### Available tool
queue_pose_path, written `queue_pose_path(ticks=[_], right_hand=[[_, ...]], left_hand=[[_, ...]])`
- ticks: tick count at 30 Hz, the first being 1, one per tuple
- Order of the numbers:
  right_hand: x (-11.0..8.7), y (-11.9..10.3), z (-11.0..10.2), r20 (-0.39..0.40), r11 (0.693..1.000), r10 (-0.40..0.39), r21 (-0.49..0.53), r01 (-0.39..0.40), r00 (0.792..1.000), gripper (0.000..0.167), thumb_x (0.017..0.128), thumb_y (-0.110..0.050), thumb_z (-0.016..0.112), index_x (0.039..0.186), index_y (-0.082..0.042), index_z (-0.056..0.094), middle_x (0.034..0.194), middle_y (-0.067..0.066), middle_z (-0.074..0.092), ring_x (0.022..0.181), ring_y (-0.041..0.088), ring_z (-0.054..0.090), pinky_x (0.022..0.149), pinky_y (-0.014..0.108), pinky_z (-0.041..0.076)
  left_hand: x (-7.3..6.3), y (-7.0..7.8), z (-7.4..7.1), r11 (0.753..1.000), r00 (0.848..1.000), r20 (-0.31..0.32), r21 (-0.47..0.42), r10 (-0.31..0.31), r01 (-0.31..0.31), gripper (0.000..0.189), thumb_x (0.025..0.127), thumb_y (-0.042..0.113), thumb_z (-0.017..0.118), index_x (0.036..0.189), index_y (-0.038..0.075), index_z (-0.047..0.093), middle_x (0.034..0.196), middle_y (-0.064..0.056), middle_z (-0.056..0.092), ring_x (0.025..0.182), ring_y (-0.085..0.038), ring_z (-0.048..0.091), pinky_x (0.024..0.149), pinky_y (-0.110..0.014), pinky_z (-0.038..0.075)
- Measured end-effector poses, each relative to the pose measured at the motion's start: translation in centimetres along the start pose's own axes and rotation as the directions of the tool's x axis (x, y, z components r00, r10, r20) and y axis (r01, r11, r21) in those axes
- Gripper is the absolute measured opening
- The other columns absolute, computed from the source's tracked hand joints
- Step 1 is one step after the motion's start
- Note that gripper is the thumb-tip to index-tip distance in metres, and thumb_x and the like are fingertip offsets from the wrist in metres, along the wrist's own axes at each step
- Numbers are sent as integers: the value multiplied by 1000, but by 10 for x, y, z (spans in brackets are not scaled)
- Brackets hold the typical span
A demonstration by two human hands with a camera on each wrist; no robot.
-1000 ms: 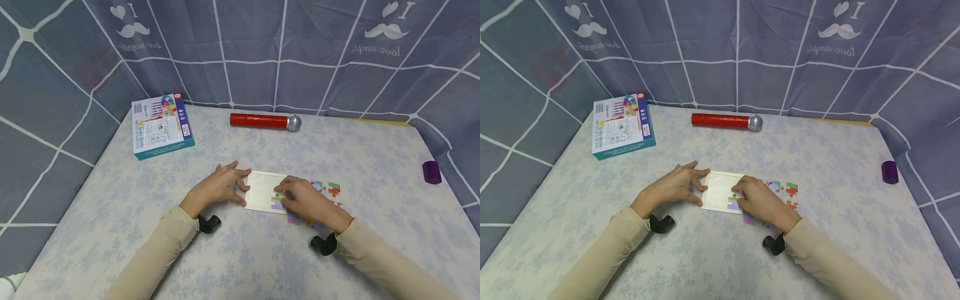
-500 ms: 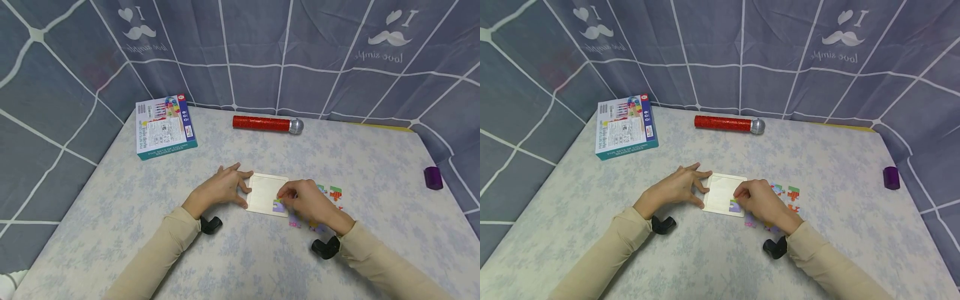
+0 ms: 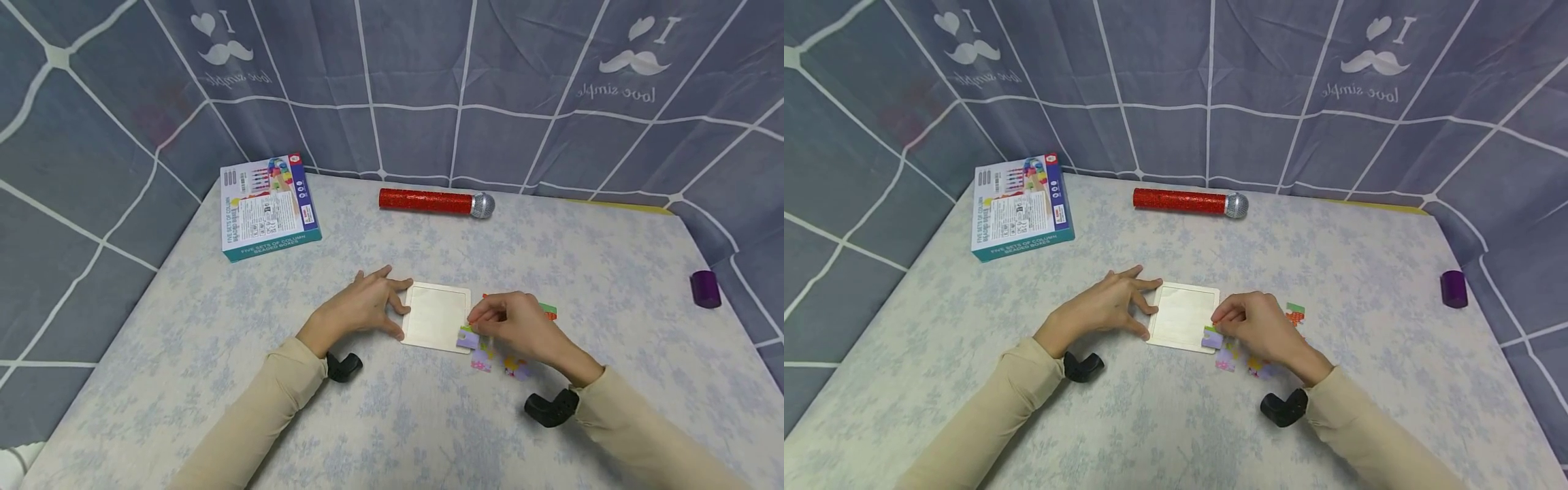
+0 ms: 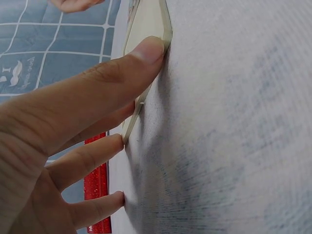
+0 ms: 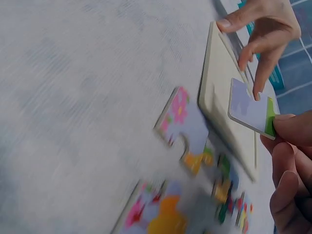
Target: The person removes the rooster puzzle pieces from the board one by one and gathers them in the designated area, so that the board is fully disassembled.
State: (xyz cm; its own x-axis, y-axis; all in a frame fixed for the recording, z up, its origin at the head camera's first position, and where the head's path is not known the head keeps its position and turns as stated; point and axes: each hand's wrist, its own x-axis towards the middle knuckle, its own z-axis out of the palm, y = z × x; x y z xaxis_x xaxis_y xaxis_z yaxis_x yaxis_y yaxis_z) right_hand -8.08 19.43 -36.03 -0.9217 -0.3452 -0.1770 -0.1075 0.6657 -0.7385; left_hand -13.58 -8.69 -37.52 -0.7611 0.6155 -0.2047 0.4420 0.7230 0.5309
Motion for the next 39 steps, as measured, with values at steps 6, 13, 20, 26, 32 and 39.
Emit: queue_pose_path(ticks=[6,13,20,26,32,39], right_hand=[[-18,13,-12,9,997,73,34,-73,997,4,88,-15,73,91,-13,73,80,-3,69,72,19,63,60,26,49],[-42,32,-30,6,993,111,48,-112,994,10,89,-19,73,97,-13,74,84,-2,69,77,14,63,65,25,50],[-61,48,-42,-15,981,191,28,-190,981,9,89,-20,73,95,-14,74,83,-3,71,77,12,65,66,25,51],[-73,58,-48,2,969,241,48,-241,971,16,90,-24,72,98,-11,74,88,-1,72,79,12,65,65,26,52],[-77,64,-48,16,963,265,39,-265,964,15,90,-22,72,98,-10,74,86,-1,72,78,12,66,65,26,52],[-78,67,-43,-1,971,240,-9,-240,971,12,88,-19,74,97,-10,75,82,-2,71,73,9,64,61,24,50]], left_hand=[[1,0,0,1000,1000,5,-4,2,-2,49,65,32,92,107,13,77,149,1,45,148,-34,16,110,-71,8],[0,0,0,1000,1000,11,5,-10,10,49,66,33,91,109,14,77,150,1,44,149,-33,15,110,-70,7],[-1,-1,-1,1000,1000,-8,-13,-1,1,49,64,32,92,107,13,77,149,1,45,148,-34,15,110,-71,7],[1,1,-1,1000,1000,1,-17,2,-2,50,64,32,92,108,12,77,150,0,45,148,-34,15,110,-71,7],[1,0,-1,1000,1000,1,-21,4,-4,49,64,31,92,107,12,77,150,0,44,148,-35,15,110,-71,7],[1,0,0,1000,1000,0,-16,11,-11,49,64,31,92,106,12,78,149,-1,45,148,-36,16,109,-72,8]])
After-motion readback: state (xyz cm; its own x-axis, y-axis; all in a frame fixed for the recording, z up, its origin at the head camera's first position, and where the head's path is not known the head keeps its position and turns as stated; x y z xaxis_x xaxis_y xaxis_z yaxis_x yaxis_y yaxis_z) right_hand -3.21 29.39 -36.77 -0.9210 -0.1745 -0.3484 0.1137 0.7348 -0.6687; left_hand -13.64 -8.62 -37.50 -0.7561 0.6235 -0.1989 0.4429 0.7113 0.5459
